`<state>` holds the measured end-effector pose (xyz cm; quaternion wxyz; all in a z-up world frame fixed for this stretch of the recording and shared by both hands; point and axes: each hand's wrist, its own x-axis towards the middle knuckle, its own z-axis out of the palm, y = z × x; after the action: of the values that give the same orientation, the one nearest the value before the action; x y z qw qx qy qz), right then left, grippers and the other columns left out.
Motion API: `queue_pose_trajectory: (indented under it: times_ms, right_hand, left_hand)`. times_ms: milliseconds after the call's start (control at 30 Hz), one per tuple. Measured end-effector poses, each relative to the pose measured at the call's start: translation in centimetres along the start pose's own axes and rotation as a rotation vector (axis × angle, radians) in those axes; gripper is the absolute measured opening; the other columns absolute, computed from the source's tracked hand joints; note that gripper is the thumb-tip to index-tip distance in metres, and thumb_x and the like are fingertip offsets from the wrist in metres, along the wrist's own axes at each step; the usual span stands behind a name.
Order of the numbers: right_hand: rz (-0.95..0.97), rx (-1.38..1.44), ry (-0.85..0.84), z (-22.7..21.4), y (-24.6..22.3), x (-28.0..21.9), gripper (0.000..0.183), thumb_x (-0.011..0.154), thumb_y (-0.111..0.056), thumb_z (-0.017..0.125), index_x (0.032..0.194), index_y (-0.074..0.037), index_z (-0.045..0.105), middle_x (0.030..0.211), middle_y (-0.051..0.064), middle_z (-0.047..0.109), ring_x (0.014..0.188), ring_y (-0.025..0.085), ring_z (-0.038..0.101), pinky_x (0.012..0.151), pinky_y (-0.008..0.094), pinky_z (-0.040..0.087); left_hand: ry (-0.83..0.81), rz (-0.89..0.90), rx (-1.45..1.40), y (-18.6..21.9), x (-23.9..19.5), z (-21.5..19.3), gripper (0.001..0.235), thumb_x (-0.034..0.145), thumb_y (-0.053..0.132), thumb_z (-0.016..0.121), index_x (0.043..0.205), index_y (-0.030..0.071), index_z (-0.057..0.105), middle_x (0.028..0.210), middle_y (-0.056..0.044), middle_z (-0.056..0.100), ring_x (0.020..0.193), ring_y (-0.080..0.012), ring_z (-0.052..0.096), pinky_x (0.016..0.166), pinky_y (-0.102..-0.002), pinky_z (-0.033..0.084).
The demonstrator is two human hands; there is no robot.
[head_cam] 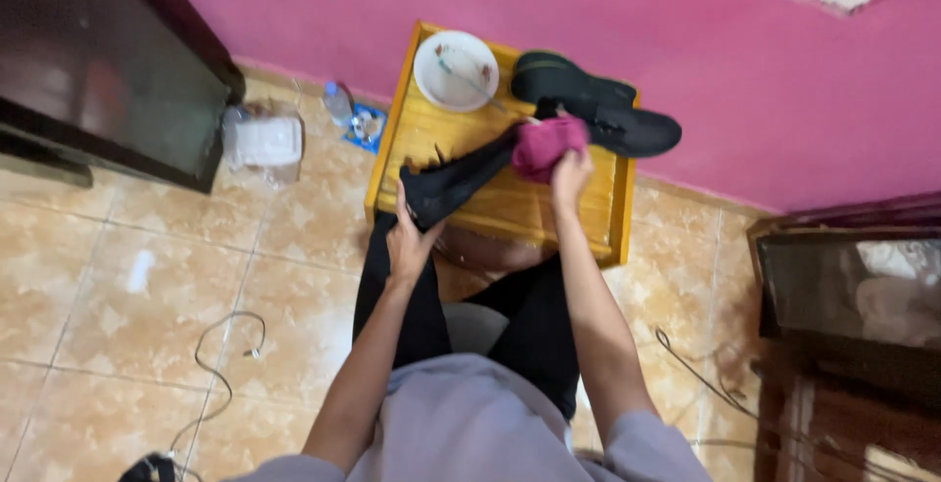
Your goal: The person sits on the floor and wipes a black shoe with a pink cloth. They hold the shoe in their left hand and scrub the upper and sole with the cloth in their right hand, turning the shoe to clean different sides.
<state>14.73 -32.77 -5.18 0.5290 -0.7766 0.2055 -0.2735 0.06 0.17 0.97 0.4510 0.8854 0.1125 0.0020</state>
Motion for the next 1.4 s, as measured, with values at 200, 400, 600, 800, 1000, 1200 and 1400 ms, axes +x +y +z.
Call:
queue_pose_trajectory:
  times_ms: [200,400,600,800,1000,1200,1400]
  right_hand:
    - [0.029,0.146,0.121,-1.0,-8.5,-3.6,0.034,0.104,-0.018,0.057,0.135,-0.003,0.062,0.13,0.023,0.063,0.125,0.034,0.06,0.11,0.045,0.042]
    - [-0.239,-0.178,-0.42,1.7,-13.9,-7.7,0.06,0.089,0.008,0.05,0.149,0.001,0.049,0.152,0.026,0.048,0.14,0.043,0.044,0.121,0.05,0.035]
    - [-0.577,-0.205,-0.429,0.7,-15.9,-11.9,0.064,0.08,0.015,0.055,0.14,-0.007,0.06,0.155,0.013,0.05,0.148,0.035,0.037,0.123,0.047,0.029]
    - [-0.175,-0.06,-0.37,-2.3,-16.7,-17.6,0.057,0.094,0.009,0.046,0.148,-0.007,0.053,0.158,0.013,0.045,0.148,0.032,0.037,0.123,0.047,0.031]
    - [0.353,0.186,-0.277,-5.3,-21.2,-21.0,0.042,0.11,-0.027,0.046,0.151,-0.023,0.052,0.148,-0.002,0.058,0.135,0.015,0.056,0.115,0.036,0.042]
    - [0.188,0.234,-0.302,-9.6,-27.4,-20.3,0.038,0.11,-0.024,0.048,0.145,-0.016,0.058,0.129,0.007,0.069,0.119,0.022,0.065,0.105,0.044,0.05]
    - [0.141,0.159,-0.236,-10.9,-29.7,-19.2,0.044,0.109,-0.014,0.043,0.15,0.003,0.045,0.143,0.03,0.055,0.137,0.041,0.049,0.115,0.056,0.038]
  left_hand:
    - [0.016,-0.023,0.034,-0.4,0.1,0.6,0.117,0.081,0.047,0.08,0.166,0.028,0.002,0.104,-0.026,0.075,0.096,-0.0399,0.074,0.085,-0.049,0.057]
    - [0.102,0.033,0.061,-0.8,-0.2,1.3,0.112,0.082,0.057,0.077,0.165,0.022,0.01,0.101,-0.026,0.075,0.09,-0.0385,0.075,0.08,-0.049,0.058]
    - [0.122,0.112,0.028,0.0,-0.2,0.9,0.111,0.08,0.049,0.081,0.165,0.019,0.015,0.105,-0.028,0.074,0.092,-0.0403,0.075,0.08,-0.049,0.059]
    - [0.331,0.683,-0.121,1.8,-1.1,0.9,0.096,0.079,0.005,0.078,0.161,0.019,0.03,0.155,-0.016,0.041,0.123,-0.04,0.049,0.103,-0.055,0.042]
    - [0.207,0.913,0.085,9.9,-0.7,-1.6,0.099,0.061,0.019,0.087,0.151,0.035,0.05,0.153,0.001,0.048,0.12,-0.0291,0.049,0.101,-0.045,0.041]
    - [0.092,0.772,-0.069,15.8,-1.0,-5.1,0.088,0.069,0.016,0.078,0.151,0.034,0.052,0.143,-0.003,0.053,0.114,-0.0341,0.051,0.097,-0.048,0.047]
    - [-0.008,0.774,0.01,17.2,-2.5,-3.9,0.081,0.071,0.018,0.075,0.146,0.038,0.056,0.138,-0.006,0.049,0.118,-0.0355,0.049,0.097,-0.046,0.05]
